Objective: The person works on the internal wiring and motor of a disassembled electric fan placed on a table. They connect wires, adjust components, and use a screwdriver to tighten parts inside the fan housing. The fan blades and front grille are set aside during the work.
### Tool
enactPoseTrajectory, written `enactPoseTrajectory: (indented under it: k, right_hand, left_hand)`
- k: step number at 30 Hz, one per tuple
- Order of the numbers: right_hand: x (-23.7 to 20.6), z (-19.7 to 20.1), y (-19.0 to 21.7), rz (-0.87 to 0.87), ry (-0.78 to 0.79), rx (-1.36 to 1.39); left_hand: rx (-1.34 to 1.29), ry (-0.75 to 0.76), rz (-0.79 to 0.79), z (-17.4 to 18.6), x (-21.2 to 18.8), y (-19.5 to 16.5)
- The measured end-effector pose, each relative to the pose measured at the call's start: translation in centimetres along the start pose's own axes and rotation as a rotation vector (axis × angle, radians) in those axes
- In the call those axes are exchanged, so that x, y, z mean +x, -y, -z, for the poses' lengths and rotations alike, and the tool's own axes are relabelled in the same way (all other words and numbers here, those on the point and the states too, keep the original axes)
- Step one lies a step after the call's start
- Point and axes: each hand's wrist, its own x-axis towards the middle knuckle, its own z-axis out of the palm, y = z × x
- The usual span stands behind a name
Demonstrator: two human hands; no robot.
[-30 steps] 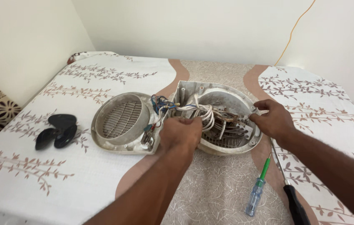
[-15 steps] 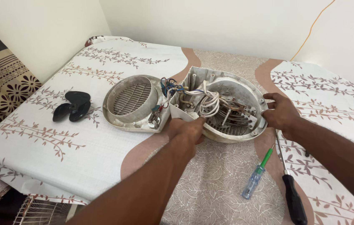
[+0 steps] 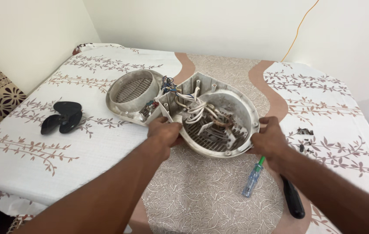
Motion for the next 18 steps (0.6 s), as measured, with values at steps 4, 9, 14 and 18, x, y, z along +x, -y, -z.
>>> enactPoseTrajectory:
  k: [4, 9, 14, 18]
  right_hand:
    - [-2.9, -1.4, -0.2, -0.062, -0.016, 0.053]
    - [-3.6, -1.2, -0.6, -0.138, 0.034, 0.086]
    - [0.2, 0.6, 1.5, 0.002, -0.039, -0.170]
    - [5.1, 0.8, 5.9, 0.163, -0.017, -0.220]
  left_hand:
    - [-0.054, 0.002, -0.006, 1.4, 0.4, -0.1]
    - [-0.125, 0.001, 0.045, 2.8, -0.5, -1.3]
    - [0.105, -0.138, 0.106, 3.8, -2.1, -3.0]
    - [0.109, -0.335, 0.191, 5.5, -0.6, -4.2]
